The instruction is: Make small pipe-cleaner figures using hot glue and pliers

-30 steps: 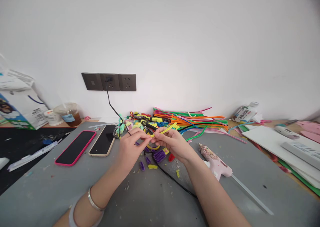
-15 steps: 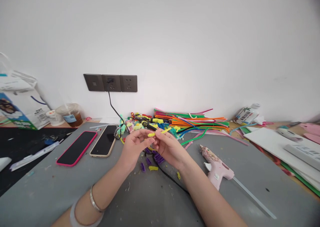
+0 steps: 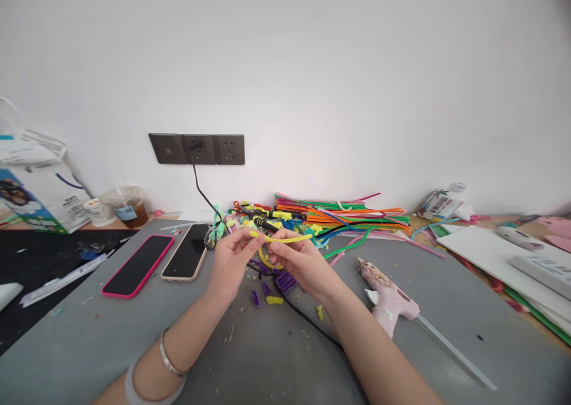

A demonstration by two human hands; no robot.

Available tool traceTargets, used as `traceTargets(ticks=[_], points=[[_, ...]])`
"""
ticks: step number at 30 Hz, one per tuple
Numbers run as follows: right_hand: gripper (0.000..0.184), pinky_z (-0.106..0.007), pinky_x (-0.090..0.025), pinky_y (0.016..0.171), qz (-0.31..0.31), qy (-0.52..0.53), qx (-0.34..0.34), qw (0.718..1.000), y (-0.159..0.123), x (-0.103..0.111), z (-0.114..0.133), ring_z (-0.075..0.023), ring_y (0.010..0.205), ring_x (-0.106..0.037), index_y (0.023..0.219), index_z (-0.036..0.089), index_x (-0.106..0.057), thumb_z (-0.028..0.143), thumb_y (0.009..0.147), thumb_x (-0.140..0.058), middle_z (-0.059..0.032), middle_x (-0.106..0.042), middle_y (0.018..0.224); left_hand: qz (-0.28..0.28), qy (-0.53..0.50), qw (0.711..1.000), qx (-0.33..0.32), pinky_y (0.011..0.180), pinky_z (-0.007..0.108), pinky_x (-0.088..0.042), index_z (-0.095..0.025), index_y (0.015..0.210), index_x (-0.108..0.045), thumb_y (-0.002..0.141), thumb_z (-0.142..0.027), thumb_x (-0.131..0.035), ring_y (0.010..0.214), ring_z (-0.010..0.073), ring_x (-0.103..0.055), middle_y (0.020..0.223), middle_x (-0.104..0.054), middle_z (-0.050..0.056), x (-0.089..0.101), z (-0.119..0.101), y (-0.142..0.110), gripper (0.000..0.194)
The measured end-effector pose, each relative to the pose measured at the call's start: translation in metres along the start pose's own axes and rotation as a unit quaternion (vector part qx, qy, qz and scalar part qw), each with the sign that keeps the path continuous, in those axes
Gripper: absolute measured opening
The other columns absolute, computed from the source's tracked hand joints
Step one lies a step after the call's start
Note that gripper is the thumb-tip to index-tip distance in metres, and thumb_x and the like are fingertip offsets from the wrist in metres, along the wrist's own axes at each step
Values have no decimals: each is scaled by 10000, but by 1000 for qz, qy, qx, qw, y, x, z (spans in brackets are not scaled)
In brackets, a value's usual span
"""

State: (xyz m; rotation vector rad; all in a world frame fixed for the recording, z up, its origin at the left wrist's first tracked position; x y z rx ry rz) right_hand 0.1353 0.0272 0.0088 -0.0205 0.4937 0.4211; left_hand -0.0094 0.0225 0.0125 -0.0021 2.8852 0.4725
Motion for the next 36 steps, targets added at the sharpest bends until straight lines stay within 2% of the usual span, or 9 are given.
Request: traceTargets(ticks=[3, 6, 13, 18, 22, 24, 30, 33, 36], points=[[310, -246, -389, 581, -15, -76, 51, 996, 0, 3, 4, -112, 578, -527, 773, 195, -638, 423, 723, -841, 33, -615, 609, 16, 13, 1000, 8, 606, 208, -408, -169, 718, -712, 769, -392, -790, 620, 103, -490, 664, -600, -19, 0, -1, 0, 242], [291, -256, -419, 605, -2, -103, 69, 992, 0, 4, 7, -120, 601, -547, 787, 199, -636, 428, 758, -812, 29, -618, 636, 36, 17, 999, 22, 564, 206, -379, -164, 726, -707, 782, -429, -774, 587, 95, -464, 664, -595, -19, 1, -2, 0, 279], [216, -245, -465, 638, 51, -128, 75, 988, -4, 9, 21, -113, 658, -589, 814, 194, -681, 358, 773, -815, 18, -651, 744, 180, 49, 980, 70, 625, 219, -417, -165, 737, -715, 811, -442, -734, 649, 122, -537, 697, -648, -4, -2, -11, 3, 288], [139, -224, -489, 641, 113, -159, 41, 980, -9, 18, 29, -106, 679, -614, 810, 177, -724, 275, 774, -817, 9, -674, 764, 259, 96, 950, 143, 701, 229, -426, -152, 757, -728, 810, -376, -735, 724, 135, -564, 737, -665, 3, 2, -10, 2, 230], [169, -243, -540, 628, 156, -177, -30, 971, -12, 21, 29, -117, 646, -655, 869, 173, -760, 291, 765, -822, -16, -726, 806, 351, 104, 910, 195, 706, 234, -413, -148, 828, -756, 810, -338, -736, 733, 131, -556, 797, -692, 16, 2, -5, -1, 192], [200, -230, -544, 596, 171, -184, -59, 966, -12, 21, 28, -104, 598, -644, 882, 168, -769, 300, 747, -835, -11, -732, 775, 377, 98, 897, 212, 701, 237, -412, -145, 819, -756, 799, -331, -745, 716, 126, -549, 780, -685, 14, 0, -5, -3, 187], [294, -179, -503, 522, 185, -210, -133, 951, -12, 22, 26, -91, 533, -652, 873, 143, -767, 357, 696, -863, -4, -736, 685, 381, 136, 883, 238, 614, 233, -371, -121, 741, -738, 754, -355, -764, 626, 111, -487, 668, -621, 2, 0, -4, -5, 235], [286, -193, -498, 516, 146, -221, -118, 957, -11, 24, 25, -103, 526, -650, 765, 151, -741, 382, 663, -875, 3, -726, 631, 342, 153, 899, 225, 609, 240, -378, -136, 763, -758, 758, -369, -751, 628, 126, -509, 688, -658, 13, 1, -2, -3, 233], [287, -207, -487, 525, 85, -231, -91, 965, -7, 25, 22, -107, 522, -644, 722, 159, -716, 402, 678, -863, 5, -715, 596, 279, 190, 926, 171, 602, 249, -382, -161, 736, -773, 767, -357, -726, 617, 144, -529, 679, -687, 18, 2, -2, -1, 204]])
Point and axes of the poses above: each hand's wrist, its own y-axis towards the middle knuckle, its own x-axis out of the back of the hand, z = x × y, the point moved 2 cm from there along y, towards the middle knuckle
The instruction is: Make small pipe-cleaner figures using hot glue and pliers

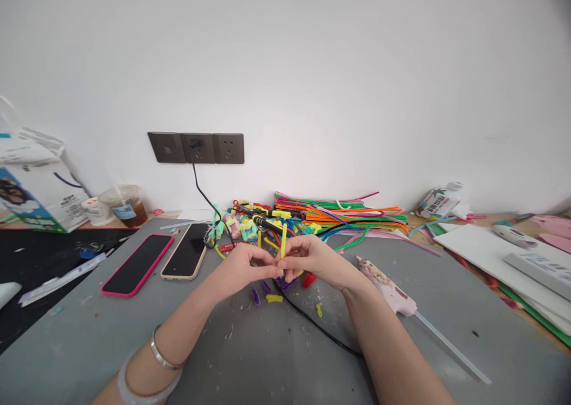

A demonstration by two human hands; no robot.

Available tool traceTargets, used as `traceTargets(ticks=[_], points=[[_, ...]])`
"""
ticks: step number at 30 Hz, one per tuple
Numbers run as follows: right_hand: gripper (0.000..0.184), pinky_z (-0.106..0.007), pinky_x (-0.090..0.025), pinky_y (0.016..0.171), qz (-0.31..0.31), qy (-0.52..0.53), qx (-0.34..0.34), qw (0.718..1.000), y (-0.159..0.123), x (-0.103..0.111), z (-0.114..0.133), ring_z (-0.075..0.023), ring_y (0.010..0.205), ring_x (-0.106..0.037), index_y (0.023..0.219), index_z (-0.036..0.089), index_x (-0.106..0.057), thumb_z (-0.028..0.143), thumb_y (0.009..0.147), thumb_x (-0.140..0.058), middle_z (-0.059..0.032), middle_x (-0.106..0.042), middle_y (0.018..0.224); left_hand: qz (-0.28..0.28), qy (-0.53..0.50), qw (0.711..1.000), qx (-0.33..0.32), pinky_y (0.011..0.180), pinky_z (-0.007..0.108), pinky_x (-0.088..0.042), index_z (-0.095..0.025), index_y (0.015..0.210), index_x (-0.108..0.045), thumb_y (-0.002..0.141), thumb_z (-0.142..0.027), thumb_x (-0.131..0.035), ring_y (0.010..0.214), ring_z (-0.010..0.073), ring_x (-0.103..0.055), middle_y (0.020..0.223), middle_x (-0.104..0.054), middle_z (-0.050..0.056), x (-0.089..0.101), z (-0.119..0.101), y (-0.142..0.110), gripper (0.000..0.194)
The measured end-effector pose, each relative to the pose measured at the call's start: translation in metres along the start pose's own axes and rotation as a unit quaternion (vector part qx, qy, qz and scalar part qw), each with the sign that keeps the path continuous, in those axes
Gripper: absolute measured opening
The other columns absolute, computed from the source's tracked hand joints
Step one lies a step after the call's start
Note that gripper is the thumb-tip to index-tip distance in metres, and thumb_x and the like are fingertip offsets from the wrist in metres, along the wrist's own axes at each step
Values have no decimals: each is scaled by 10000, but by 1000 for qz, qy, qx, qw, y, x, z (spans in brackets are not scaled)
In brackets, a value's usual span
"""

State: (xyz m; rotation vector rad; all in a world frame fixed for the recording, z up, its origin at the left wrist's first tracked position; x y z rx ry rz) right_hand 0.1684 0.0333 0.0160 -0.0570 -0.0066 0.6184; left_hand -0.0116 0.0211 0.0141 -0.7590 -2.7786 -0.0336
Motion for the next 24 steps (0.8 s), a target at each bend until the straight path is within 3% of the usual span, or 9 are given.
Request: traceTargets(ticks=[3, 6, 12, 17, 21, 24], points=[[321, -218, -475, 526, -64, 9, 21, 998, 6, -2, -5, -114, 521, -643, 695, 158, -690, 433, 684, -853, 3, -699, 571, -105, 80, 989, -60, 595, 253, -380, -186, 697, -779, 765, -309, -716, 630, 165, -554, 673, -703, 22, 2, -2, 1, 154], [361, -241, -492, 551, -105, 25, 43, 993, 11, -5, -8, -114, 522, -626, 701, 156, -687, 474, 662, -854, 8, -688, 590, -164, 150, 969, -112, 584, 254, -375, -199, 707, -784, 782, -275, -708, 626, 171, -567, 685, -716, 27, 4, -3, 0, 131], [369, -251, -509, 585, -140, 20, 64, 988, 14, -9, -9, -117, 559, -614, 682, 158, -685, 502, 694, -820, 2, -682, 605, -193, 251, 940, -124, 628, 262, -388, -211, 704, -747, 851, -233, -638, 649, 185, -615, 736, -725, 34, 2, -6, -3, 185], [383, -279, -539, 596, -170, 22, 71, 983, 15, -6, -11, -150, 590, -657, 677, 164, -664, 495, 639, -852, -18, -709, 621, -225, 317, 913, -122, 678, 287, -400, -221, 776, -733, 869, -211, -621, 757, 228, -648, 838, -744, 58, -3, -5, -4, 146], [353, -313, -545, 601, -151, -7, 83, 985, 15, -4, -10, -194, 630, -680, 705, 178, -672, 482, 654, -844, -29, -712, 642, -221, 324, 908, -150, 749, 302, -431, -221, 780, -713, 887, -209, -590, 841, 240, -634, 843, -725, 62, -3, -6, -4, 164], [292, -329, -536, 612, -187, -29, 142, 972, 12, -8, -6, -197, 634, -660, 744, 201, -660, 460, 736, -795, -29, -697, 690, -242, 263, 921, -155, 715, 286, -443, -210, 820, -722, 889, -230, -587, 807, 218, -627, 861, -711, 60, 1, -6, -4, 153]])
Point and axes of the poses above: each hand's wrist, its own y-axis towards the middle knuckle, its own x-axis out of the back of the hand, z = x × y, the point moved 2 cm from there along y, towards the middle knuckle
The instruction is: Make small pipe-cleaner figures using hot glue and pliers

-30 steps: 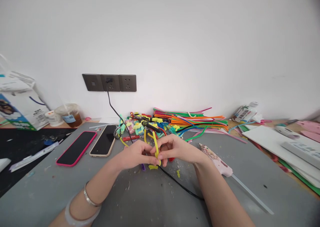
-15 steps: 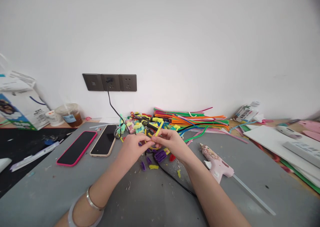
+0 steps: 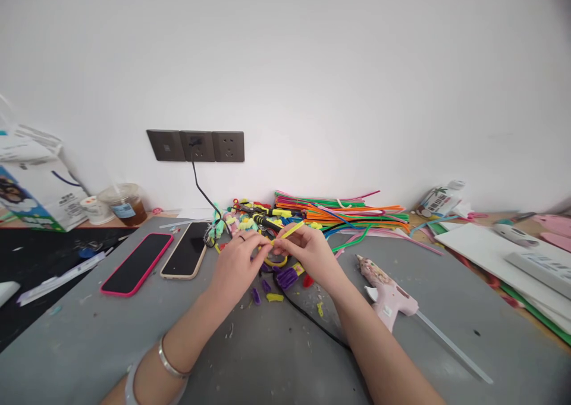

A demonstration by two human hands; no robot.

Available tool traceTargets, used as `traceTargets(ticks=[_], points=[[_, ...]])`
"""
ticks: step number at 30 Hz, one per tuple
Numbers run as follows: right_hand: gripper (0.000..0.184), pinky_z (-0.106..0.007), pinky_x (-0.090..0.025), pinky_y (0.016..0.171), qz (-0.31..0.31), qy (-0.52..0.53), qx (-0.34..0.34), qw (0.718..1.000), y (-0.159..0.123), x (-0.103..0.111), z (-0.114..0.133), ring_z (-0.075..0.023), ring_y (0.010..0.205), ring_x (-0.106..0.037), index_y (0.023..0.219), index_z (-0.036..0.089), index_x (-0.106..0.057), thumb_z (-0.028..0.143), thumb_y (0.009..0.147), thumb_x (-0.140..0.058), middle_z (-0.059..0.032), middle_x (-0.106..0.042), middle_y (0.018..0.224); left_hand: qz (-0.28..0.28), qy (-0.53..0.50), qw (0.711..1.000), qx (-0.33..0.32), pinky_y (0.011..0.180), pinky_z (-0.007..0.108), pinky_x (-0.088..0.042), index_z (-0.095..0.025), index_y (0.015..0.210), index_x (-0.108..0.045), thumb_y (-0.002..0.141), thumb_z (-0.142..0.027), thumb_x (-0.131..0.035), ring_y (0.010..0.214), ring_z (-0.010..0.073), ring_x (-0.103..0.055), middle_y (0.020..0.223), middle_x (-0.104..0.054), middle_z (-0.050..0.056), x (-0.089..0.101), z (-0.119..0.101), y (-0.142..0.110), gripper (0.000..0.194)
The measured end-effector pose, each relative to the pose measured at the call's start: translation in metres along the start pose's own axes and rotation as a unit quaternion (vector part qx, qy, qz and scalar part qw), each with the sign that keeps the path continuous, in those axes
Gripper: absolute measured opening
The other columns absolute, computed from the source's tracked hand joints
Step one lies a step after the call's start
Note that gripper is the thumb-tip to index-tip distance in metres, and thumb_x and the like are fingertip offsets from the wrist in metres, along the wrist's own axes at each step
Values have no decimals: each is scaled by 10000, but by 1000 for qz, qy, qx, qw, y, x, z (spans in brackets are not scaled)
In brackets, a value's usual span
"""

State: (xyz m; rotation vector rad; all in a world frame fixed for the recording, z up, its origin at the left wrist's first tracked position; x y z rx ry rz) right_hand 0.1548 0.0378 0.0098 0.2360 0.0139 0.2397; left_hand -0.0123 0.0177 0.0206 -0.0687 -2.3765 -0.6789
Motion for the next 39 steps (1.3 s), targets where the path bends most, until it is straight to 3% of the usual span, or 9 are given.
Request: traceTargets(ticks=[2, 4, 7, 14, 18, 21, 26, 33, 39], points=[[202, -334, -522, 639, -68, -46, 91, 992, -4, -2, 7, -197, 686, -640, 761, 219, -653, 394, 820, -734, -36, -673, 754, -22, -82, 995, 44, 661, 267, -444, -200, 871, -744, 883, -283, -612, 778, 202, -624, 908, -718, 68, 1, 2, 2, 156], [143, -337, -500, 667, -129, -121, 194, 965, -9, -5, 14, -205, 750, -608, 757, 233, -647, 306, 876, -678, -43, -635, 787, -15, -184, 978, 101, 612, 258, -440, -187, 894, -765, 862, -369, -649, 742, 193, -613, 899, -726, 74, 0, 5, 2, 217], [131, -335, -467, 675, -130, -203, 282, 929, -14, -9, 20, -208, 783, -567, 768, 240, -642, 217, 896, -652, -46, -593, 814, 19, -338, 924, 179, 542, 240, -403, -168, 854, -781, 800, -483, -713, 642, 153, -548, 796, -701, 56, -5, 8, 2, 326], [129, -324, -431, 671, -80, -191, 300, 931, -15, -14, 20, -195, 773, -542, 776, 233, -632, 173, 885, -667, -28, -551, 810, 26, -553, 781, 290, 487, 167, -352, -136, 665, -744, 554, -432, -925, 615, 76, -465, 668, -588, 0, -14, 8, 0, 364], [189, -338, -435, 659, -59, -118, 284, 950, -15, -17, 21, -197, 732, -542, 719, 234, -626, 286, 887, -696, -19, -571, 736, 22, -600, 740, 302, 451, 154, -333, -134, 630, -728, 515, -375, -952, 556, 50, -436, 628, -577, -20, -16, 5, 0, 349], [160, -350, -461, 692, -31, -98, 263, 959, -14, -15, 21, -201, 762, -579, 746, 234, -672, 316, 878, -712, -33, -621, 780, 17, -600, 739, 306, 456, 149, -344, -137, 630, -730, 498, -359, -958, 554, 50, -461, 612, -591, -20, -14, 4, 0, 345], [79, -382, -488, 780, 31, -92, 236, 967, -10, -4, 23, -227, 855, -629, 868, 248, -750, 311, 885, -706, -62, -708, 871, 5, -568, 763, 309, 451, 152, -327, -140, 636, -739, 494, -354, -952, 548, 52, -456, 600, -594, -20, -8, 4, 3, 334], [142, -333, -468, 719, 106, 23, 144, 984, -8, 6, 26, -185, 768, -576, 778, 229, -675, 326, 840, -759, -21, -632, 795, 110, -547, 792, 247, 484, 180, -326, -146, 603, -741, 584, -356, -917, 542, 59, -421, 604, -597, 6, -8, 3, 1, 275], [181, -274, -467, 678, 257, 89, -7, 962, -13, 11, 27, -135, 707, -595, 794, 194, -651, 290, 789, -804, 10, -634, 780, 227, -457, 841, 180, 574, 236, -406, -151, 626, -771, 625, -375, -886, 588, 107, -498, 639, -660, 41, -6, 0, -2, 252]])
Point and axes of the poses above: each hand's wrist, its own y-axis towards the middle knuckle, its own x-axis out of the back of the hand, z = x × y, the point moved 2 cm from there along y, towards the middle knuckle
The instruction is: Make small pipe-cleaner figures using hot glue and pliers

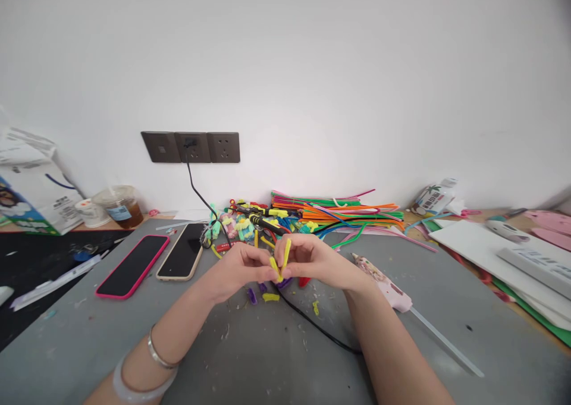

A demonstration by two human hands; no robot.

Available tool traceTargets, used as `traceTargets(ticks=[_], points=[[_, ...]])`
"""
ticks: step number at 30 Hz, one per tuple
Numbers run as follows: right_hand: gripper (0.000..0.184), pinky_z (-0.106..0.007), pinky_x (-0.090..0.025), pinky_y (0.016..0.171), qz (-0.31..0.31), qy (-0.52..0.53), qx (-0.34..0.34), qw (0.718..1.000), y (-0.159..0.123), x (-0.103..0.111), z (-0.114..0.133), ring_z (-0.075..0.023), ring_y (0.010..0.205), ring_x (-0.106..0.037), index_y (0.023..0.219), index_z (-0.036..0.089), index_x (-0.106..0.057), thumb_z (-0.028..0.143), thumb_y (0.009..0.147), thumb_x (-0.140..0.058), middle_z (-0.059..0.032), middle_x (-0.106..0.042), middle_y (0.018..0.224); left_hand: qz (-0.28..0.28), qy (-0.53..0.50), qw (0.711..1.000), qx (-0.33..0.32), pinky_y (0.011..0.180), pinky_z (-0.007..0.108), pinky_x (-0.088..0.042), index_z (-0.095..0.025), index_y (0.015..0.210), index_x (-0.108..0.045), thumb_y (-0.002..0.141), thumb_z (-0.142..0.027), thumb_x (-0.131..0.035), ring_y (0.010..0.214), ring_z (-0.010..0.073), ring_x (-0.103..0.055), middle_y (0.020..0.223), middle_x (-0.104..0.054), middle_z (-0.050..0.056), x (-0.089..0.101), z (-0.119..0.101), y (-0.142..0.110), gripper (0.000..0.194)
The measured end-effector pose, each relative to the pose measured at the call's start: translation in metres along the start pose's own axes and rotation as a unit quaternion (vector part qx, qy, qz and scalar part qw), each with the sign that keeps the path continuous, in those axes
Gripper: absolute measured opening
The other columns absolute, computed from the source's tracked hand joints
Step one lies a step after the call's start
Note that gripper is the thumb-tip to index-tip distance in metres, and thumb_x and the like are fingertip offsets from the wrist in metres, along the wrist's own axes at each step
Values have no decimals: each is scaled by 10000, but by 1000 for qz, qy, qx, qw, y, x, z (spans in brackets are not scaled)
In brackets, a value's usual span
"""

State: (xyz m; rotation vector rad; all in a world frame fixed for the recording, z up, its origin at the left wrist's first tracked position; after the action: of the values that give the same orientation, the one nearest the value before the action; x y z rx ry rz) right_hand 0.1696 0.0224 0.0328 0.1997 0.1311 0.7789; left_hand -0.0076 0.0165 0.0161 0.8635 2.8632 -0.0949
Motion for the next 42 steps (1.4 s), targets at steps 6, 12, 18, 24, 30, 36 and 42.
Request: traceTargets(ticks=[6, 12, 18, 24, 30, 36, 42], points=[[195, -228, -470, 642, 68, -13, -94, 993, -6, 3, -4, -110, 666, -615, 818, 176, -674, 241, 735, -838, 15, -700, 776, 73, 91, 990, 75, 553, 225, -385, -151, 695, -801, 661, -314, -847, 554, 96, -496, 615, -674, 28, -3, 5, -2, 173], [194, -226, -504, 628, -11, -7, -80, 997, -2, 11, -7, -107, 621, -637, 782, 164, -681, 294, 763, -824, 4, -718, 711, 1, 60, 996, 72, 526, 218, -419, -149, 702, -787, 689, -360, -832, 558, 95, -523, 688, -698, 34, -2, 6, 1, 216], [231, -259, -532, 641, -181, -19, 9, 983, 8, 12, -12, -141, 664, -682, 773, 191, -631, 350, 785, -798, -2, -708, 722, -141, -14, 990, 26, 514, 194, -448, -147, 791, -785, 626, -468, -870, 692, 131, -572, 743, -678, 44, 3, 3, 4, 371], [228, -299, -518, 680, -249, -116, 148, 950, 15, 1, -20, -169, 748, -627, 765, 220, -589, 351, 810, -769, -10, -623, 778, -203, -143, 968, 14, 442, 154, -410, -133, 804, -780, 538, -432, -929, 647, 94, -552, 729, -652, 21, 1, 10, 8, 427], [134, -332, -502, 740, -197, -275, 218, 916, 13, -7, -15, -188, 828, -605, 780, 216, -632, 240, 909, -659, -48, -608, 859, -216, -258, 942, 5, 397, 119, -359, -128, 675, -741, 485, -338, -966, 530, 36, -495, 599, -598, -33, -1, 16, 11, 361], [59, -322, -524, 729, -182, -310, 239, 902, 12, -8, -13, -182, 834, -616, 883, 216, -678, 159, 875, -694, -55, -634, 895, -245, -268, 931, -5, 399, 123, -416, -125, 704, -751, 447, -307, -978, 509, 37, -528, 604, -634, -34, -1, 10, 9, 389], [69, -328, -528, 736, -178, -287, 227, 913, 13, -8, -13, -188, 854, -630, 925, 218, -703, 166, 886, -677, -62, -648, 923, -239, -280, 930, -9, 412, 126, -470, -120, 743, -753, 532, -283, -953, 477, 40, -548, 590, -645, -36, -3, 8, 9, 333]])
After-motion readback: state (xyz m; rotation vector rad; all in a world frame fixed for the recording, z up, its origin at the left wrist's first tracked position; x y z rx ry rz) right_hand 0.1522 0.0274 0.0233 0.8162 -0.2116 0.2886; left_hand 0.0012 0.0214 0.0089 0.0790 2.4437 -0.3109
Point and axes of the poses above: each hand's wrist, its own y-axis towards the middle knuckle, its own x-axis out of the back of the hand, z = x × y, the point moved 2 cm from there along y, towards the middle knuckle
